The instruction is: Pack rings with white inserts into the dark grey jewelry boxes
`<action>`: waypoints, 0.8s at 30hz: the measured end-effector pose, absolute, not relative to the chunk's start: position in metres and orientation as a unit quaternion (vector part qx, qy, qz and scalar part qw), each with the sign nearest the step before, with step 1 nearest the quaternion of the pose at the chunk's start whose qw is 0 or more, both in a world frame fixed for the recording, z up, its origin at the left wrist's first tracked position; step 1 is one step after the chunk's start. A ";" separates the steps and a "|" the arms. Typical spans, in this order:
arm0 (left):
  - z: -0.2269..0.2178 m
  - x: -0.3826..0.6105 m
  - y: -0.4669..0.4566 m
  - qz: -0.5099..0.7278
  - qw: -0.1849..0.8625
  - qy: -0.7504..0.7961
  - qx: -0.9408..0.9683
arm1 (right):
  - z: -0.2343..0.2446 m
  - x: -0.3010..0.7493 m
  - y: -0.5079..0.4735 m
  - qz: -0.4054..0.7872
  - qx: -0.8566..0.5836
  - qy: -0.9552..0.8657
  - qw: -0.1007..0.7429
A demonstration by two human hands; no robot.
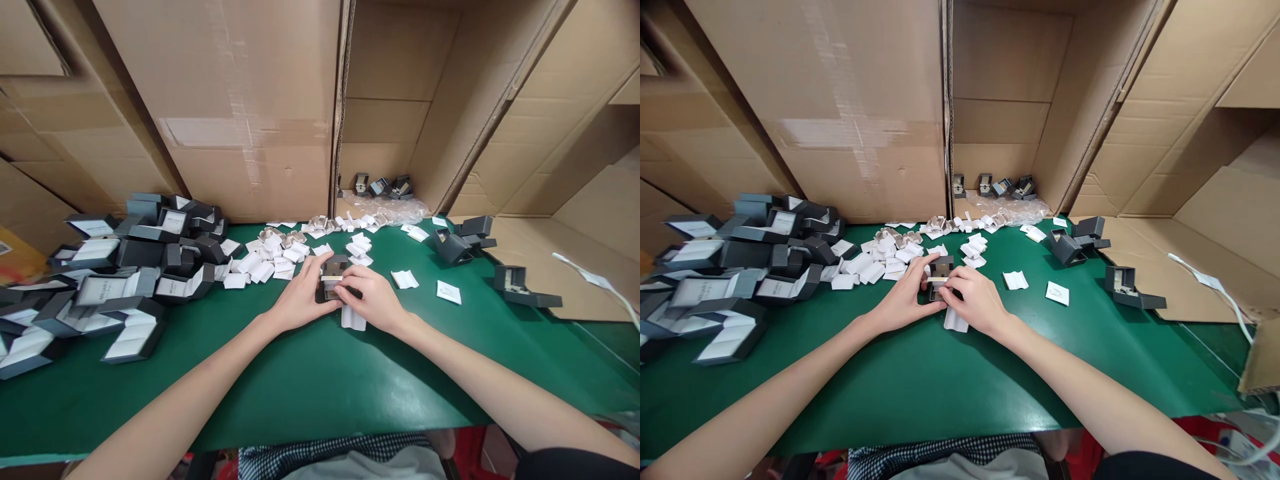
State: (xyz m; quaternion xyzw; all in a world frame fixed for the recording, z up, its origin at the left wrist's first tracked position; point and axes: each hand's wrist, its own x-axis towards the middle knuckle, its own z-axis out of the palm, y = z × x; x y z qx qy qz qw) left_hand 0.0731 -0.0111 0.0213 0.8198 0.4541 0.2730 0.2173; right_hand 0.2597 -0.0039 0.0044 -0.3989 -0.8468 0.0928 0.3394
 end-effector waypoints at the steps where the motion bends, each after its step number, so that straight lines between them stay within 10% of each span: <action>1: 0.021 0.073 -0.011 0.277 0.218 0.452 0.819 | 0.006 0.259 -0.005 0.081 -0.401 -0.849 0.333; 24: 0.017 0.068 0.000 0.351 0.250 0.510 0.744 | 0.014 0.262 -0.004 0.129 -0.403 -0.889 0.175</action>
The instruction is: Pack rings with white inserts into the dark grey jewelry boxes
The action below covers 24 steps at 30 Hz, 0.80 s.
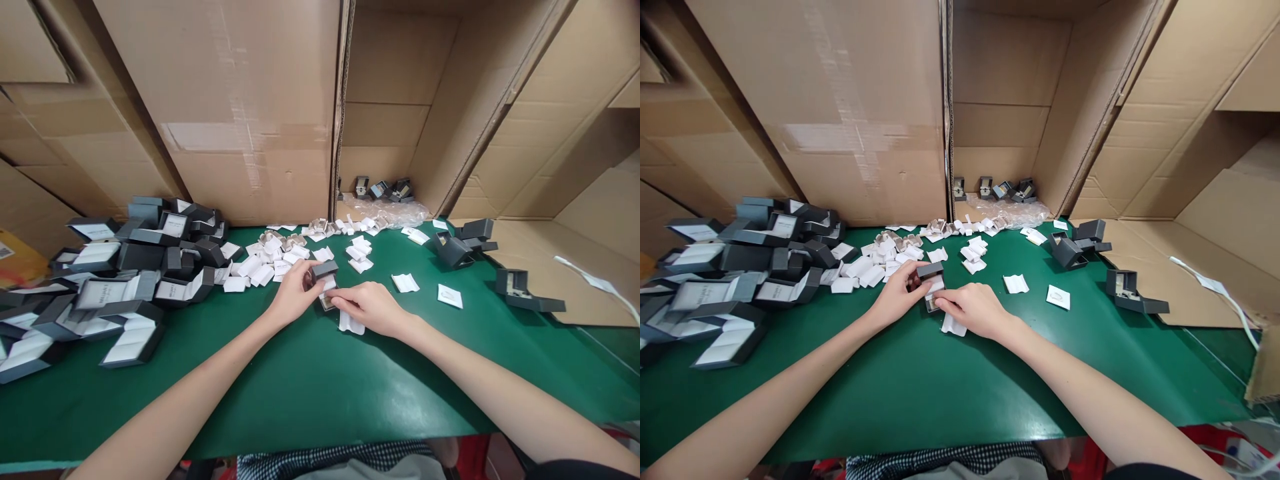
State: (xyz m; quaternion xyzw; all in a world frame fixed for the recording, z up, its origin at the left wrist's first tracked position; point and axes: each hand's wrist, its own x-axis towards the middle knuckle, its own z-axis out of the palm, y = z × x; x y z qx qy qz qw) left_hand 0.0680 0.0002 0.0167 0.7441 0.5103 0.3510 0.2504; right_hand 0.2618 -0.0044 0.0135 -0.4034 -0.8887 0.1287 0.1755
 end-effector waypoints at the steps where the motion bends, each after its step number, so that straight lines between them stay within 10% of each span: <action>1: 0.016 0.067 0.002 0.351 0.242 0.517 0.742 | 0.013 0.262 -0.004 0.123 -0.400 -0.892 0.172; 18: 0.013 0.070 0.002 0.346 0.189 0.542 0.742 | 0.007 0.252 -0.002 0.069 -0.429 -0.861 0.265; 24: 0.012 0.072 0.001 0.345 0.196 0.535 0.746 | 0.015 0.240 0.000 -0.041 -0.474 -0.864 0.162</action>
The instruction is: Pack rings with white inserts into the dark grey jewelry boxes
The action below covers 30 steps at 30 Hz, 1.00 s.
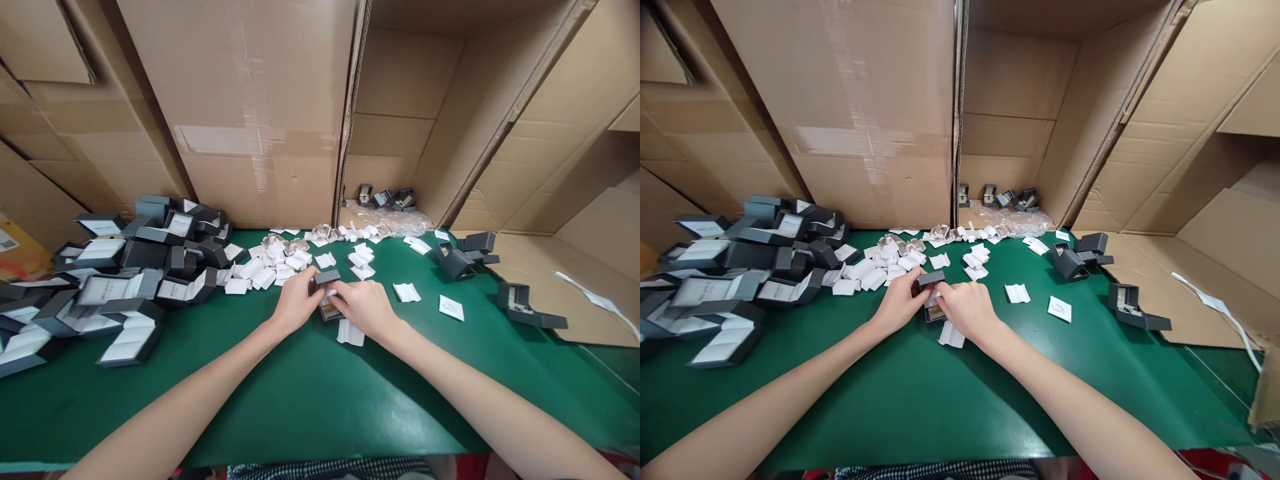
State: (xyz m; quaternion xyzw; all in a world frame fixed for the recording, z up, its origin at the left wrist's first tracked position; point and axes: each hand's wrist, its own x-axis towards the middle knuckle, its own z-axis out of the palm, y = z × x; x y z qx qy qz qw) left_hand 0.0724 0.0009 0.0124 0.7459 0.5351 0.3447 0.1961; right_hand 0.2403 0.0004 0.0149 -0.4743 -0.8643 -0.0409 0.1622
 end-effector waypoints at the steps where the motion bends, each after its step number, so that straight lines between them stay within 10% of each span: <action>1: 0.013 0.073 0.000 0.341 0.206 0.529 0.749 | 0.017 0.239 0.000 -0.049 -0.487 -0.860 0.146; 15: 0.018 0.078 -0.003 0.306 0.282 0.502 0.758 | 0.011 0.239 0.003 0.003 -0.494 -0.853 0.169; 25: 0.018 0.074 -0.006 0.298 0.300 0.481 0.768 | 0.007 0.264 0.010 0.023 -0.383 -0.805 0.453; 30: 0.019 0.073 -0.007 0.297 0.288 0.497 0.763 | 0.002 0.288 0.037 -0.028 -0.469 -0.776 0.421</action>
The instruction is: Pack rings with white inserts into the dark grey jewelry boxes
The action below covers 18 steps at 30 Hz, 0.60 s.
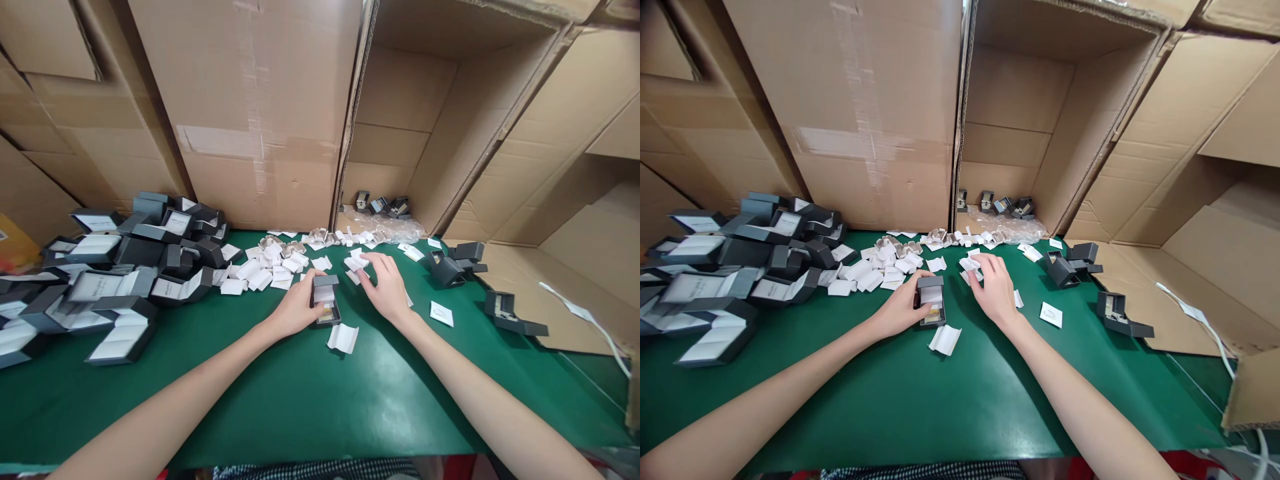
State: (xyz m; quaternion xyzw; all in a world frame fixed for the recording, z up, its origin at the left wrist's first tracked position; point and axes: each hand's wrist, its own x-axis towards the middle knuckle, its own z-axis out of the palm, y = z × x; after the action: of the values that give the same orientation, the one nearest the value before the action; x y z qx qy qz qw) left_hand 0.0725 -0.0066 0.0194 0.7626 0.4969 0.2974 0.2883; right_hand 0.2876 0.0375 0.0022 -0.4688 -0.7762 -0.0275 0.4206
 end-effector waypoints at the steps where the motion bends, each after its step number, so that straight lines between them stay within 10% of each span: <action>1: 0.019 0.072 -0.006 0.303 0.286 0.498 0.760 | -0.001 0.291 0.043 -0.037 -0.485 -0.779 0.396; 18: 0.012 0.065 0.003 0.355 0.236 0.524 0.738 | -0.008 0.295 0.051 0.045 -0.536 -0.780 0.319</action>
State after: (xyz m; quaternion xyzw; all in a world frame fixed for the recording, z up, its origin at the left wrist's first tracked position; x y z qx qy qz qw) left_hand 0.0649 0.0025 0.0116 0.7376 0.5237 0.3549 0.2361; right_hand 0.2953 0.0507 -0.0081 -0.5364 -0.7802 0.0454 0.3186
